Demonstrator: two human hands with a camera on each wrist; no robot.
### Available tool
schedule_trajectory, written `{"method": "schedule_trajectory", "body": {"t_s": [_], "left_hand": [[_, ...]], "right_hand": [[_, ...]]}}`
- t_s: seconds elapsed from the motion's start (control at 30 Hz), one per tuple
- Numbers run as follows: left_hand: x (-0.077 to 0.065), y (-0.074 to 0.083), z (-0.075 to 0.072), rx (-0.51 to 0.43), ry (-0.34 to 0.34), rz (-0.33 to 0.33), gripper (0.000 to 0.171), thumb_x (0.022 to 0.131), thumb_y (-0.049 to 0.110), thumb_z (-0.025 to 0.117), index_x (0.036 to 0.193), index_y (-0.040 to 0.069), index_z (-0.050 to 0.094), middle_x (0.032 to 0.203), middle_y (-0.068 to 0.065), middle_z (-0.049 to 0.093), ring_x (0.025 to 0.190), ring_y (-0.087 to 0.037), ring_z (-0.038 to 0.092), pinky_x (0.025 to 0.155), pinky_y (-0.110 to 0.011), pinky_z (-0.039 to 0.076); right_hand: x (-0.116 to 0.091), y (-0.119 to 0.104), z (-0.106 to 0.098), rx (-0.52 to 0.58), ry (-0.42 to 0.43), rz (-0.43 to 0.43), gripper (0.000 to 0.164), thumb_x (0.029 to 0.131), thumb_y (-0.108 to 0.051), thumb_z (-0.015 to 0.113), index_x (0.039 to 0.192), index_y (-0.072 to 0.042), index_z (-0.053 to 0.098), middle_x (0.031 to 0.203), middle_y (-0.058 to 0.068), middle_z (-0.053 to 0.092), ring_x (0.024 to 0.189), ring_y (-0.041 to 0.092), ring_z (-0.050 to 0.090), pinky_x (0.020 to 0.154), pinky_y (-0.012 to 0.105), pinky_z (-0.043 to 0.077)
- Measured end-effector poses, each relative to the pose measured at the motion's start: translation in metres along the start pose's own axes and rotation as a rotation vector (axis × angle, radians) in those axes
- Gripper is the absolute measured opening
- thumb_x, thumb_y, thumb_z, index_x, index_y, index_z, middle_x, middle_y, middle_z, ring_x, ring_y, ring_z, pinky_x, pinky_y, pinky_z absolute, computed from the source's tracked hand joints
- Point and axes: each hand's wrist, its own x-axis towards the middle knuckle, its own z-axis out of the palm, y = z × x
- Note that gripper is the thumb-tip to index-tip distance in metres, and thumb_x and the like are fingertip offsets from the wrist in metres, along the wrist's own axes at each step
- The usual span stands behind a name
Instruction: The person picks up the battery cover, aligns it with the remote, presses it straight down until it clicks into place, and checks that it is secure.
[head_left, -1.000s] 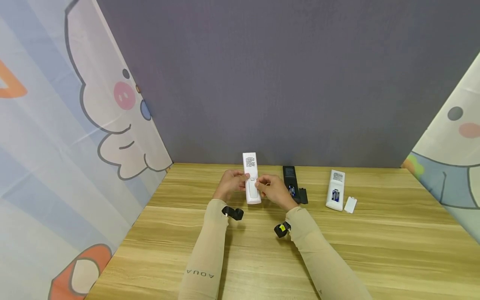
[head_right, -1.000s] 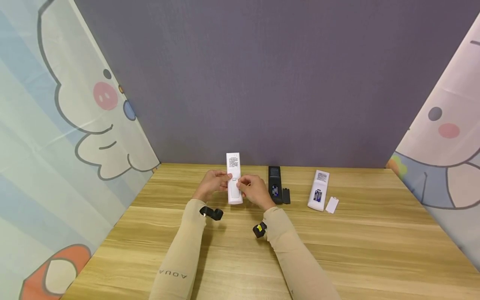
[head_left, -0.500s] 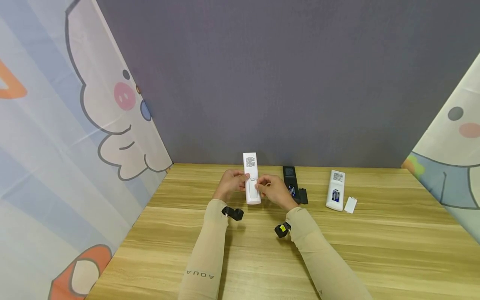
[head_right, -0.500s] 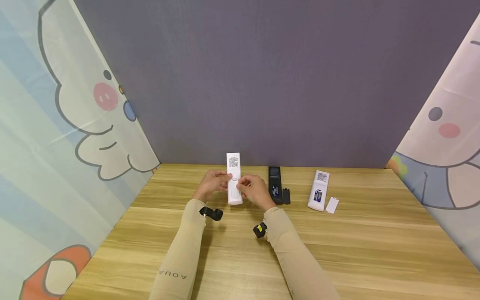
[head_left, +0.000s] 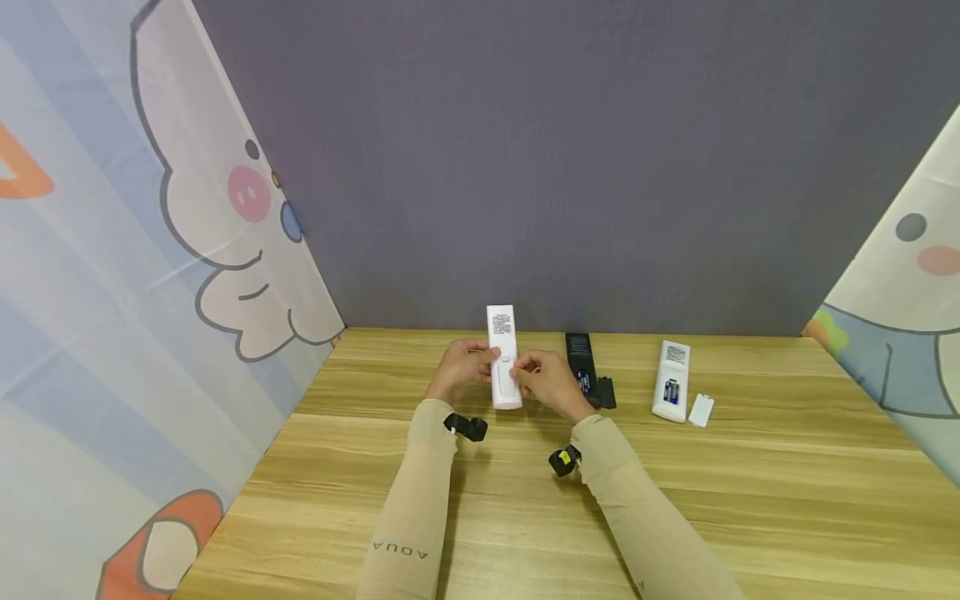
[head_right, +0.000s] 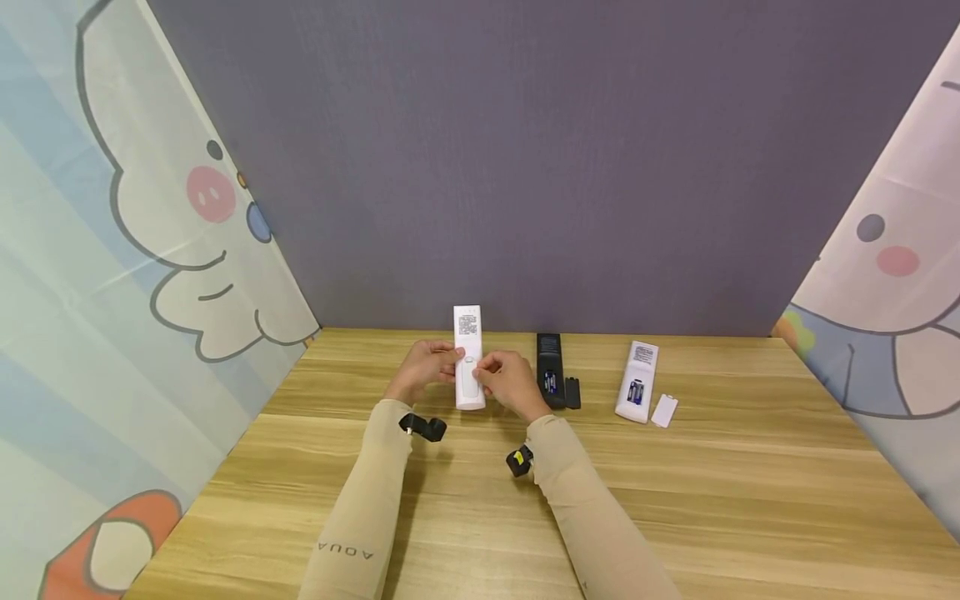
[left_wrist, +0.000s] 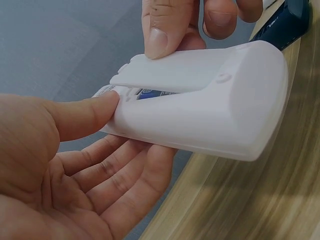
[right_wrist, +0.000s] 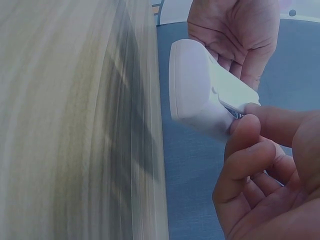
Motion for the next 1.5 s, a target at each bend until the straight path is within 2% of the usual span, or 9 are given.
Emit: {"method": "schedule_trajectory", "body": {"t_s": [0.17,0.37,0.6,0.77,0.93,1.13,1.5], "left_hand": [[0.0009,-0.0004,0.0008,0.0,-0.001,0.005,0.03,0.1,0.016,0.068,0.12,-0.006,0.064,0.095,-0.013,0.074,0.07,-0.016,0.069,0.073,-0.036,0.063],[0.0002,0.0004,0.0013,0.002,0.002,0.007,0.029,0.099,0.016,0.069,0.119,-0.006,0.065,0.093,-0.012,0.073,0.069,-0.015,0.068,0.078,-0.042,0.063],[0.0004,0.0003,0.0012,-0.007,-0.005,0.004,0.03,0.098,0.015,0.07,0.12,-0.007,0.064,0.088,-0.009,0.072,0.068,-0.014,0.068,0.069,-0.032,0.062],[0.0001,0.0012,0.0015,-0.005,-0.006,0.007,0.031,0.099,0.014,0.069,0.12,-0.007,0.063,0.086,-0.009,0.071,0.066,-0.014,0.067,0.075,-0.039,0.063],[0.0006,0.0006,0.001,-0.004,-0.007,0.013,0.031,0.099,0.014,0.068,0.12,-0.008,0.063,0.087,-0.009,0.072,0.066,-0.013,0.067,0.079,-0.043,0.063],[0.0023,-0.0017,-0.0003,-0.009,-0.01,0.015,0.028,0.099,0.014,0.068,0.118,-0.007,0.065,0.087,-0.008,0.072,0.066,-0.013,0.067,0.075,-0.04,0.063],[0.0015,0.0,-0.0021,-0.007,-0.031,0.004,0.028,0.1,0.015,0.068,0.117,-0.006,0.064,0.088,-0.008,0.072,0.068,-0.014,0.068,0.074,-0.037,0.063]], "right_hand": [[0.0003,-0.0003,-0.0009,0.011,0.001,0.004,0.008,0.096,-0.012,0.072,0.096,-0.003,0.072,0.084,0.009,0.064,0.076,0.038,0.066,0.061,0.032,0.055],[0.0012,-0.0005,-0.0012,0.0,0.002,0.019,0.008,0.096,-0.013,0.072,0.094,-0.005,0.072,0.081,0.008,0.064,0.071,0.032,0.065,0.057,0.029,0.051],[0.0009,0.0001,-0.0005,0.003,0.01,0.025,0.008,0.096,-0.012,0.072,0.092,-0.005,0.071,0.078,0.007,0.062,0.066,0.025,0.062,0.055,0.026,0.049],[0.0008,0.0,-0.0006,-0.006,0.011,0.033,0.009,0.095,-0.013,0.073,0.094,-0.005,0.069,0.079,0.007,0.062,0.066,0.025,0.062,0.055,0.027,0.049],[0.0012,0.0014,0.0002,-0.01,0.032,0.031,0.013,0.095,-0.014,0.073,0.099,-0.005,0.065,0.087,0.009,0.062,0.072,0.023,0.063,0.06,0.029,0.054],[0.0003,0.0003,0.0013,0.048,-0.004,0.057,0.018,0.098,-0.012,0.069,0.108,-0.004,0.057,0.104,0.015,0.063,0.086,0.027,0.067,0.074,0.042,0.063],[0.0013,0.0003,0.002,0.035,-0.011,0.041,0.014,0.099,-0.012,0.068,0.107,-0.007,0.057,0.105,0.016,0.066,0.086,0.025,0.066,0.068,0.038,0.061]]}}
